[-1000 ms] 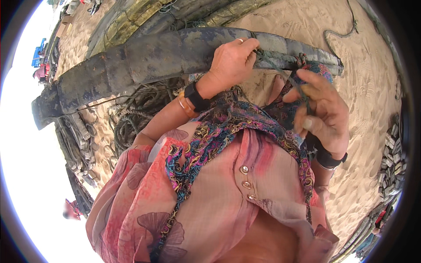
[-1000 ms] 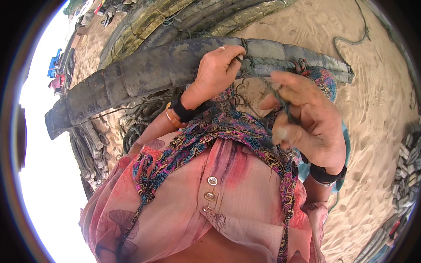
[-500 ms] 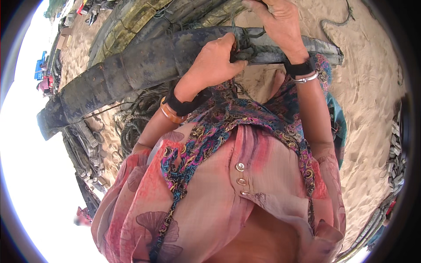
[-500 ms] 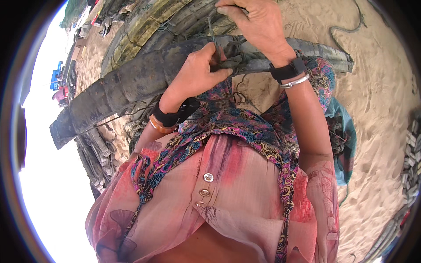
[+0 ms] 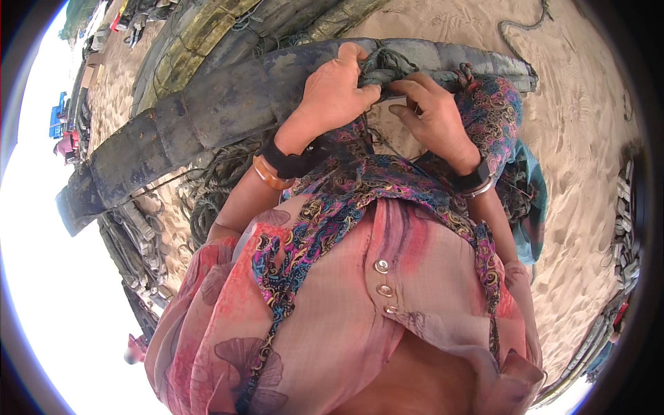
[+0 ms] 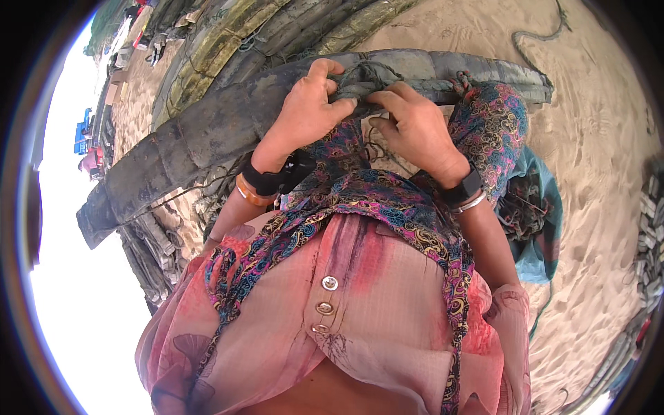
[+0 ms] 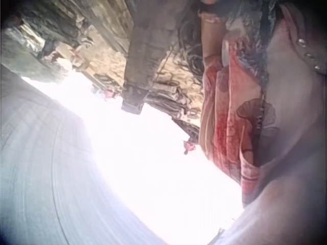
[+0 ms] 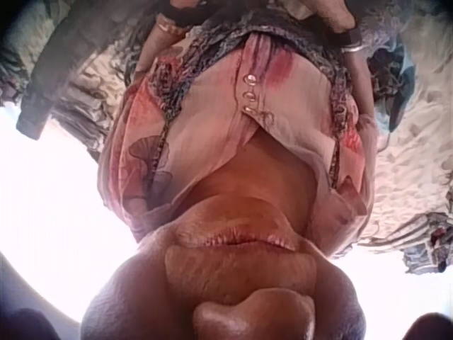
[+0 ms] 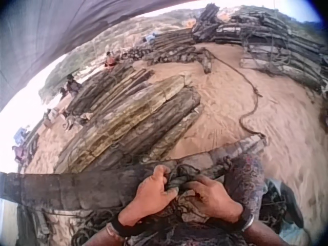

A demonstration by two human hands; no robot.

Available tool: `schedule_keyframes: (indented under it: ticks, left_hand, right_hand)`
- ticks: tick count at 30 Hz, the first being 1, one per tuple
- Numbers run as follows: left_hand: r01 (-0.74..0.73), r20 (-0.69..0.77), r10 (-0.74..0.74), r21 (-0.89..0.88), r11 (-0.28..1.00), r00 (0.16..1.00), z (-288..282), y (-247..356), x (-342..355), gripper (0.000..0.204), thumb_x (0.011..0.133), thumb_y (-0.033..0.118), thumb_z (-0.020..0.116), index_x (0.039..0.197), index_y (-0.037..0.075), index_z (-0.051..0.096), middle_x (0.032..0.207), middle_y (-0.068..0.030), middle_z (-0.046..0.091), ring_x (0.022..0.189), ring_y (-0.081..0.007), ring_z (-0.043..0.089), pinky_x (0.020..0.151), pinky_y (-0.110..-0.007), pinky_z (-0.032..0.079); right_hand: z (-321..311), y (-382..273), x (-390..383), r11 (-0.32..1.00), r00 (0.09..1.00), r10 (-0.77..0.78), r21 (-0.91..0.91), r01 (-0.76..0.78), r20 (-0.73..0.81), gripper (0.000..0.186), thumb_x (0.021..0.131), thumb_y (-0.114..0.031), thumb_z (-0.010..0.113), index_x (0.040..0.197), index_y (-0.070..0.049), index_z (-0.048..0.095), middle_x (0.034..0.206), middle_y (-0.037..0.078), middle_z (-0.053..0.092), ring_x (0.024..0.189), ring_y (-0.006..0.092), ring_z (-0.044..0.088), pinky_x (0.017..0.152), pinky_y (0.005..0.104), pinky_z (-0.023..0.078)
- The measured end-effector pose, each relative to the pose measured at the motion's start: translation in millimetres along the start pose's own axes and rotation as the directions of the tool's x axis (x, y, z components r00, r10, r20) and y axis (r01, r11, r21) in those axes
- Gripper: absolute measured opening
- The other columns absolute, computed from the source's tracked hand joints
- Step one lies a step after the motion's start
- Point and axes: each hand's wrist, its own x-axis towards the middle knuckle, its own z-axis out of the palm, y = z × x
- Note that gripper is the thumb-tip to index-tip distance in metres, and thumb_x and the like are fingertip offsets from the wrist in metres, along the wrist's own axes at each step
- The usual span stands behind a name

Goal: Tying knots to secure netting or rope to green tubes on a beach.

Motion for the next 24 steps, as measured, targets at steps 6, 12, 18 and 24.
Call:
schedule_keyframes:
  ticks: [6,12,18,24]
  left_hand:
    - [-0.13,-0.209,0.111,-0.079,0.988,0.972,14,-9,-1,0.065,0.07,0.014,0.071,0.126,0.002,0.04,0.081,-0.0136,0.063,0.059,-0.0216,0.055,0.059,-0.035,0.045]
    - [-0.279,-0.27,0.271,0.013,0.96,0.924,3,-7,1,0.064,0.071,0.004,0.069,0.13,0.009,0.045,0.102,-0.0077,0.065,0.062,-0.0168,0.058,0.057,-0.03,0.046]
    - [-0.383,-0.307,0.384,0.068,0.921,0.871,-30,4,24,0.051,0.073,0.003,0.066,0.122,0.009,0.055,0.1,-0.0077,0.067,0.083,-0.0137,0.063,0.07,-0.028,0.051]
    - [-0.321,-0.271,0.324,0.057,0.945,0.906,-36,-20,30,0.046,0.073,0.004,0.068,0.117,0.009,0.059,0.101,-0.0049,0.068,0.083,-0.0136,0.063,0.071,-0.029,0.052]
  right_hand:
    - [-6,-19,-1,0.949,0.978,-0.037,-0.3,0.098,0.204,0.02,0.066,-0.02,0.072,0.079,-0.007,0.065,0.083,0.01,0.056,0.083,0.0302,0.059,0.068,0.0408,0.046]
    - [-42,-27,-22,0.967,0.969,-0.234,-0.086,0.241,0.084,0.029,0.054,-0.019,0.081,0.067,-0.004,0.061,0.086,0.005,0.059,0.093,0.0234,0.054,0.079,0.0356,0.04]
    - [-28,-12,-17,0.987,0.997,-0.039,0.156,0.028,0.068,0.023,0.064,-0.017,0.077,0.069,-0.001,0.062,0.07,0.009,0.058,0.066,0.027,0.057,0.062,0.0347,0.045]
    - [-12,-3,6,0.986,0.998,-0.051,0.159,0.054,-0.021,0.023,0.078,-0.014,0.066,0.098,-0.002,0.065,0.074,0.012,0.063,0.063,0.0251,0.06,0.062,0.0298,0.047]
